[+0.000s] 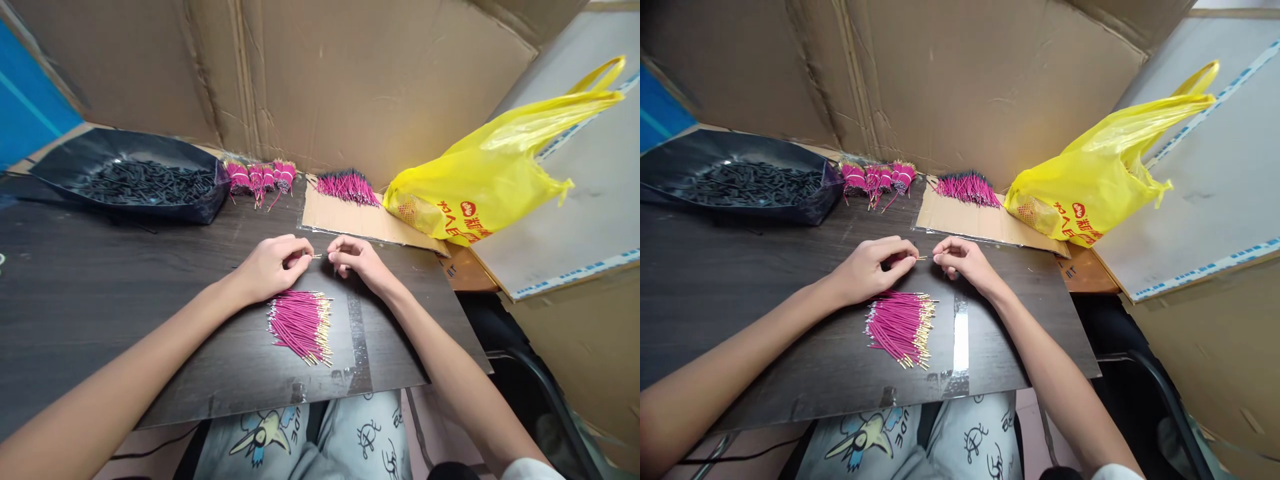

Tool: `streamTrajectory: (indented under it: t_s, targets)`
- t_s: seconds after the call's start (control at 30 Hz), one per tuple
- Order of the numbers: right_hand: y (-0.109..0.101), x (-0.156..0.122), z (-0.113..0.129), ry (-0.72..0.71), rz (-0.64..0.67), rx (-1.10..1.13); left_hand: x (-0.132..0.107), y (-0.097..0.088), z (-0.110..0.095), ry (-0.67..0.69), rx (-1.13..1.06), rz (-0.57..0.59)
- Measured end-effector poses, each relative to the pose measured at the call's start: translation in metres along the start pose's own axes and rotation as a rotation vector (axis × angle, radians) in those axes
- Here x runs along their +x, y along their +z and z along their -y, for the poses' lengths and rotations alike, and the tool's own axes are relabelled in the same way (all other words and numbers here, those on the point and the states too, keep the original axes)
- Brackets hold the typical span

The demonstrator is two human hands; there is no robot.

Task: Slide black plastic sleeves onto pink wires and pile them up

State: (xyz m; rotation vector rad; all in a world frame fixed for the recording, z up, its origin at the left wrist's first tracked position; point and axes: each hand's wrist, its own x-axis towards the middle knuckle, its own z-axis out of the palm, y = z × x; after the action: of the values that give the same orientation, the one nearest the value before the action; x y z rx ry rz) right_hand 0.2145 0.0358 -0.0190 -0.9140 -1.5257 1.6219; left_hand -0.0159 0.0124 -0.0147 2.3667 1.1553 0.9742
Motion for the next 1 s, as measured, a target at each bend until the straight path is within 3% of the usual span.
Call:
streamTrajectory:
  t_s: [0.67,1.0]
  targets:
    - [-0.003,0.0,-0.005,-0.058,0.093,-0.088,-0.001,0.006,0.003,0.068,0.026,0.009]
    - [0.005,-0.001,-0.012,-0.179,0.005,-0.197,0.0,0.003,0.004,0.008,0.008,0.029]
